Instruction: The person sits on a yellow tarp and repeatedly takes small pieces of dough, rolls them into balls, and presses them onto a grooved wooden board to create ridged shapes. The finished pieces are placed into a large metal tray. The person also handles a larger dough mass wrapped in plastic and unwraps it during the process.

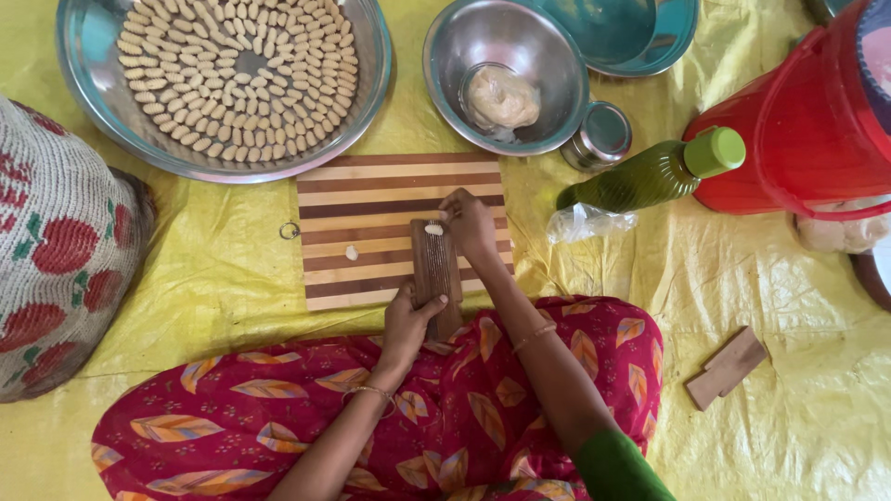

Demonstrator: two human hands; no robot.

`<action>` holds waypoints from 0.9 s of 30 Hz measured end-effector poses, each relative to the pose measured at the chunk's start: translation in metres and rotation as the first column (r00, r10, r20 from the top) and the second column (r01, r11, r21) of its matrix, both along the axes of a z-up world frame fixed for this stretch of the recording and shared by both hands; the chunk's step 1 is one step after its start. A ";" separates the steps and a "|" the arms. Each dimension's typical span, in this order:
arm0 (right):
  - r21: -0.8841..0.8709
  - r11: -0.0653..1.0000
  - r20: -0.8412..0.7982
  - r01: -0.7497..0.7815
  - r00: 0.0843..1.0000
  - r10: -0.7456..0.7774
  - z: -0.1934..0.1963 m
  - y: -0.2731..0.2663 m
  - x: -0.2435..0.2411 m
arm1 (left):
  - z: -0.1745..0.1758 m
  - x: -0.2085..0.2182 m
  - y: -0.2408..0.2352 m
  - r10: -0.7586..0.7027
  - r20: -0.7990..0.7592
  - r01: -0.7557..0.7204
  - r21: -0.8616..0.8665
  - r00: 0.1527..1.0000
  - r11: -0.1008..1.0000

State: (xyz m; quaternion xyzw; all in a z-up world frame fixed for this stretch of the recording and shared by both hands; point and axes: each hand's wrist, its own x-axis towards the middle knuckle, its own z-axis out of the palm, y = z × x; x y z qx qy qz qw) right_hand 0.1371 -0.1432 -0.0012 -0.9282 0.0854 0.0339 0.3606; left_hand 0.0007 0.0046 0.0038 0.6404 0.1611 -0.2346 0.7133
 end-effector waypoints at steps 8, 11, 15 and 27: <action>-0.148 0.989 -0.037 -0.028 0.999 0.023 0.004 0.005 -0.025 | -0.001 0.004 -0.002 -0.158 0.015 0.152 0.200 0.987 0.968; -0.173 0.985 -0.101 -0.021 0.995 0.004 0.002 0.003 -0.017 | 0.027 0.003 0.009 -0.368 -0.123 0.388 0.296 0.922 0.873; -0.014 0.994 -0.090 -0.107 0.990 0.106 0.002 -0.015 0.005 | 0.073 0.006 0.046 -0.578 -0.016 0.500 0.519 0.816 0.693; -0.012 0.996 0.093 -0.086 0.992 0.087 0.025 0.006 -0.028 | 0.012 0.155 0.240 0.463 0.184 -0.423 -0.217 0.867 0.880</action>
